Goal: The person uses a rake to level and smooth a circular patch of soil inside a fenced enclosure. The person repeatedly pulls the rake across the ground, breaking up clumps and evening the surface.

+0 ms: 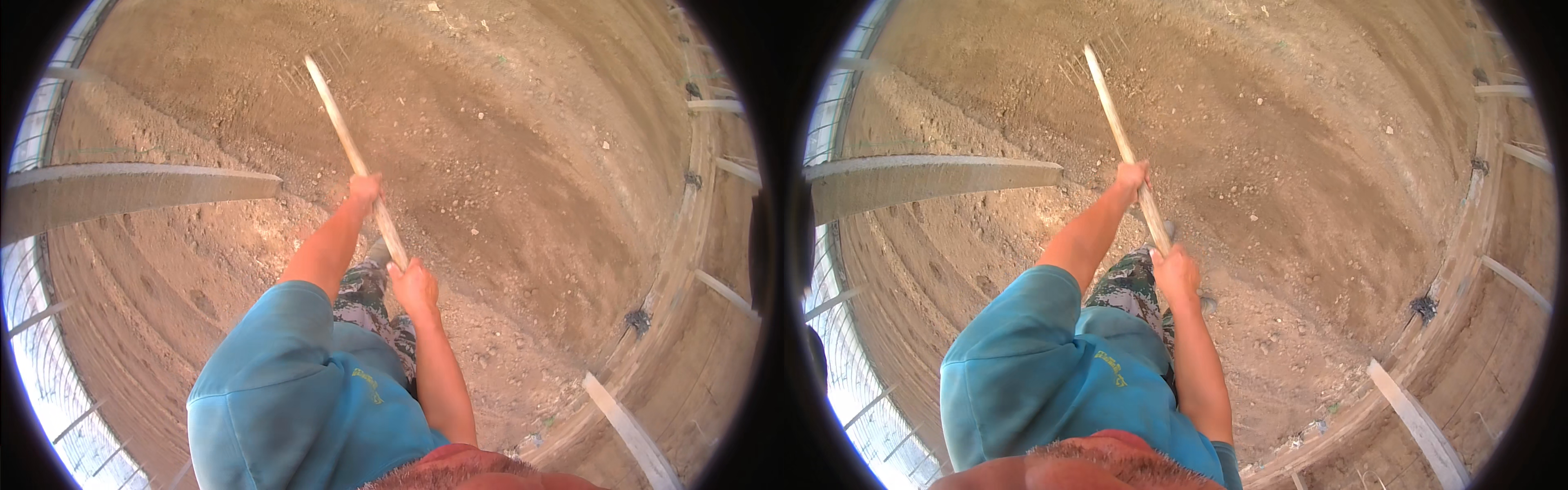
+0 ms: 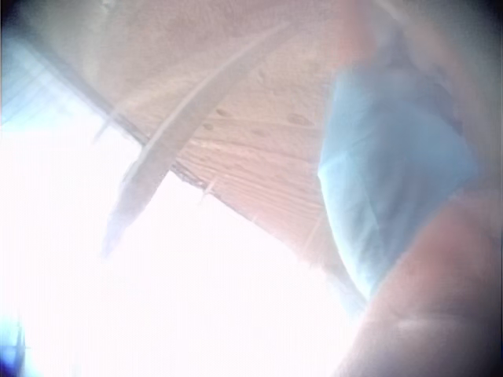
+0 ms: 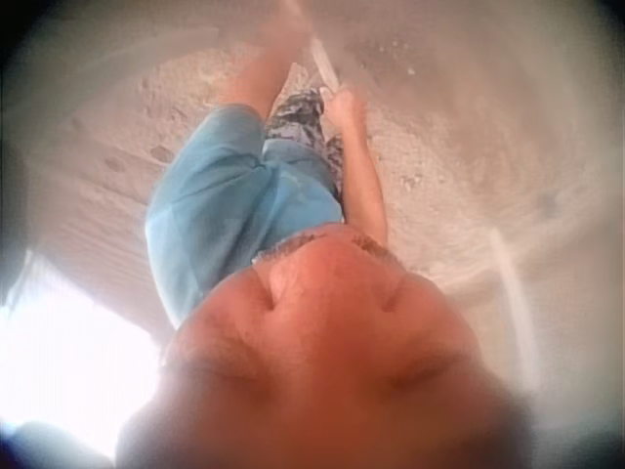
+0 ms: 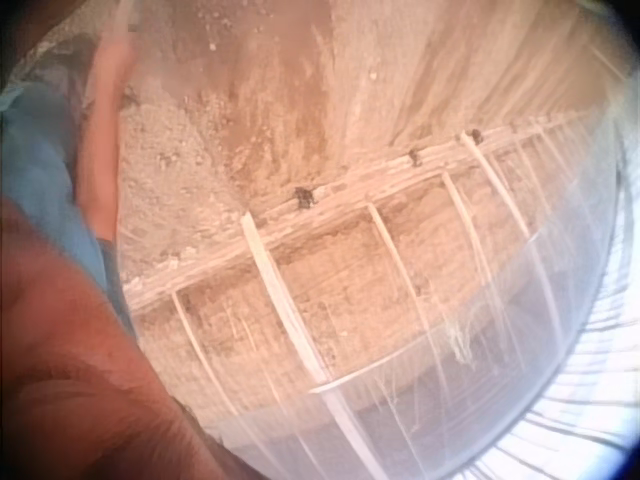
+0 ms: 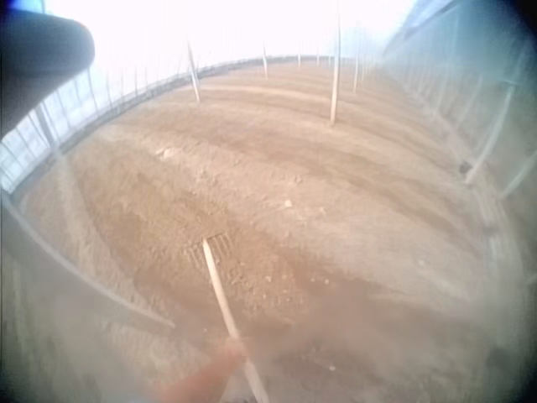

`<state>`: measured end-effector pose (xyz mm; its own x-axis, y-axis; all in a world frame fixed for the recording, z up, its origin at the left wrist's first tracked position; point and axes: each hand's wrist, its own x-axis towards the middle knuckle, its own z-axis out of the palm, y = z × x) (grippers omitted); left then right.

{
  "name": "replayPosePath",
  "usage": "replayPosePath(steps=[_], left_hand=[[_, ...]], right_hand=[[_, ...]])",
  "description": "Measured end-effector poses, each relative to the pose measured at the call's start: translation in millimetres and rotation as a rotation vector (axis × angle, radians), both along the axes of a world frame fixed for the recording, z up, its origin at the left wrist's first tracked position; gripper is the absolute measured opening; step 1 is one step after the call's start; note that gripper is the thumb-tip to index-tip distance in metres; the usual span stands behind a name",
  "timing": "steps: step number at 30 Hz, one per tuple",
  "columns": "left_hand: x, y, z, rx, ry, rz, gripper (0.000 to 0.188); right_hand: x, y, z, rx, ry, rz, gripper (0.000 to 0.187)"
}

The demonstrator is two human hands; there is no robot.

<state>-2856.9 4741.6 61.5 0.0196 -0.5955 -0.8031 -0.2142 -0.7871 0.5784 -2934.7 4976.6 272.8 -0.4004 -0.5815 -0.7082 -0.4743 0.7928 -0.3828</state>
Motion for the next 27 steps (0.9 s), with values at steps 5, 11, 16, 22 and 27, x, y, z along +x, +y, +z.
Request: replayPosePath(steps=[5, 11, 16, 22, 27], left_hand=[[-0.5, 258.4, 12.1, 0.356, -0.036, -0.252, 0.030], [38.1, 306.1, -1.5, 0.658, 0.031, -0.037, 0.021], [36.6, 284.1, 16.7, 0.477, -0.211, -0.237, 0.021], [60.8, 275.2, 30.3, 0.376, -0.183, -0.136, 0.022], [48.4, 281.5, 37.7, 0.402, -0.093, -0.260, 0.040]], right_hand=[[30.7, 231.4, 19.9, 0.336, 0.080, -0.126, 0.054], [74.6, 312.2, 94.4, 0.412, 0.197, -0.182, 0.045], [110.3, 327.2, 66.6, 0.341, 0.293, -0.226, 0.040], [157.1, 409.1, -2.6, 0.076, 0.169, -0.456, 0.039], [153.2, 400.0, 3.0, 0.152, 0.273, -0.396, 0.047]])
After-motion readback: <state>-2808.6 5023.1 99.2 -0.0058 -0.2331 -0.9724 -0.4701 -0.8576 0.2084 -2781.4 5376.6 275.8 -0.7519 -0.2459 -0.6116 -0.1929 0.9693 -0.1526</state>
